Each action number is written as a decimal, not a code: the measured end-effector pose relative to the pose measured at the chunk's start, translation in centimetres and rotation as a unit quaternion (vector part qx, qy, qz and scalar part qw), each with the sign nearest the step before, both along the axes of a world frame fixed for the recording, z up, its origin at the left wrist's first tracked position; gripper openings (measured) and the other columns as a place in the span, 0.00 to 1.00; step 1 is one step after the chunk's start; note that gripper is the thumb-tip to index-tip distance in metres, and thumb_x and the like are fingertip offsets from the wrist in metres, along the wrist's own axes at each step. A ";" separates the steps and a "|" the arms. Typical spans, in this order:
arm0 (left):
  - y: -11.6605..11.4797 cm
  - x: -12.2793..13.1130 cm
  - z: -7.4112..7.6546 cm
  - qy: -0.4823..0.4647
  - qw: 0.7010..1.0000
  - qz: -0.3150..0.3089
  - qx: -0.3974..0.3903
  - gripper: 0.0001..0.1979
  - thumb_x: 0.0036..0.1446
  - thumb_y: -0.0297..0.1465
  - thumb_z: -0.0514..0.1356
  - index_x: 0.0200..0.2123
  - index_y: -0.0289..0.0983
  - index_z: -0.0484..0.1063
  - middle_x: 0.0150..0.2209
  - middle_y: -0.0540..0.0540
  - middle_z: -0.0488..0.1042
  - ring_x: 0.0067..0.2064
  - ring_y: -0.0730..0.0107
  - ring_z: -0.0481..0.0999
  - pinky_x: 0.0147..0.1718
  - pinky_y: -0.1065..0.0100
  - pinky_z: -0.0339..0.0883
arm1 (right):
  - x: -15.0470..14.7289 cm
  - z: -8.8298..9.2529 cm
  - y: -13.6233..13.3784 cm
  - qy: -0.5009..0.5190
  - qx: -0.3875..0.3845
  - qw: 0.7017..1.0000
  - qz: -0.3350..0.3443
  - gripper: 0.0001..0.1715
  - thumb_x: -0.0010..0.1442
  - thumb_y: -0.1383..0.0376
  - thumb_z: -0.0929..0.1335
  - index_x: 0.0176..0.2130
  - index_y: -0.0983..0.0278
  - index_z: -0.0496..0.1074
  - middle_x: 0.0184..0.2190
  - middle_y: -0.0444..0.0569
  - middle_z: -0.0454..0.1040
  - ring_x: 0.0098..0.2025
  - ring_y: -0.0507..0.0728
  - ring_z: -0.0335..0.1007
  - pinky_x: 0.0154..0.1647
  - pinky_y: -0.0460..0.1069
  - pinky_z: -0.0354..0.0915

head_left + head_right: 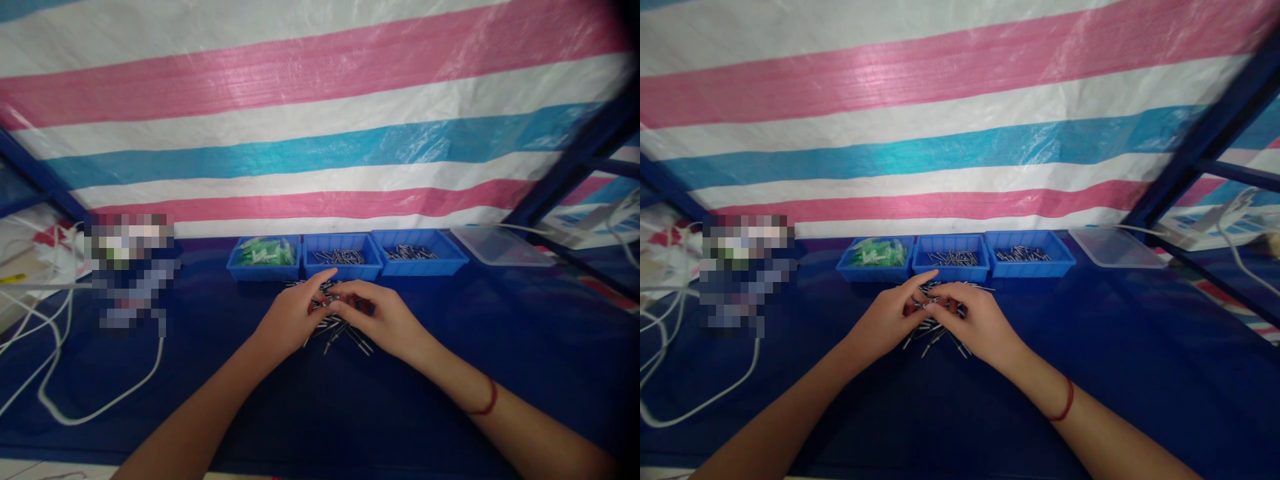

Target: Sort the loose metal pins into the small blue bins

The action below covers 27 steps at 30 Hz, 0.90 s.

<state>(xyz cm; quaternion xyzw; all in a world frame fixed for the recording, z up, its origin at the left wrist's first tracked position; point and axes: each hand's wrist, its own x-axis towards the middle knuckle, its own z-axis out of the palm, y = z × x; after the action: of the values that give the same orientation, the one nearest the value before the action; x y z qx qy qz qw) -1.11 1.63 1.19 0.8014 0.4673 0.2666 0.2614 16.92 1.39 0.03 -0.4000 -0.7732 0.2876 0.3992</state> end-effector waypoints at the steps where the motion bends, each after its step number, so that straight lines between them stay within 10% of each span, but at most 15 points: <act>1: 0.0 0.0 0.0 0.009 1.000 0.000 0.001 0.27 0.57 0.34 0.58 0.59 0.43 0.59 0.37 0.48 0.76 0.35 0.68 0.73 0.38 0.68 0.66 | 0.0 -0.1 0.0 0.001 -0.001 1.000 0.005 0.12 0.59 0.60 0.66 0.40 0.61 0.75 0.33 0.48 0.77 0.31 0.54 0.71 0.32 0.49 0.66; 9: 0.1 -0.3 0.2 0.024 0.997 0.042 0.061 0.20 0.57 0.33 0.58 0.54 0.41 0.67 0.48 0.45 0.72 0.39 0.68 0.73 0.41 0.67 0.66 | 0.4 -0.4 0.8 0.158 -0.087 0.982 -0.056 0.11 0.54 0.59 0.69 0.36 0.63 0.73 0.31 0.48 0.77 0.33 0.55 0.73 0.35 0.50 0.68; 16: -0.4 0.7 0.3 -0.149 0.986 0.075 -0.015 0.12 0.58 0.37 0.57 0.40 0.36 0.74 0.36 0.47 0.76 0.33 0.71 0.73 0.33 0.72 0.66 | -0.4 0.3 0.1 0.280 -0.210 0.937 -0.014 0.11 0.49 0.60 0.72 0.31 0.63 0.70 0.26 0.43 0.75 0.27 0.50 0.70 0.30 0.46 0.66; 27: -0.8 0.9 0.2 -0.226 0.970 0.073 -0.043 0.10 0.58 0.36 0.57 0.36 0.36 0.72 0.35 0.48 0.75 0.34 0.71 0.73 0.34 0.71 0.65 | -0.8 0.9 -0.5 0.213 -0.226 0.950 0.027 0.14 0.53 0.56 0.69 0.35 0.63 0.75 0.27 0.46 0.75 0.29 0.52 0.71 0.29 0.47 0.67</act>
<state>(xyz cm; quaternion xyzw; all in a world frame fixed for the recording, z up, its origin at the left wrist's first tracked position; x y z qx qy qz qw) -0.23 0.79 1.43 0.6717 0.4645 0.4391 0.3745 16.14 0.88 0.89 -0.3878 -0.5958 0.5440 0.4458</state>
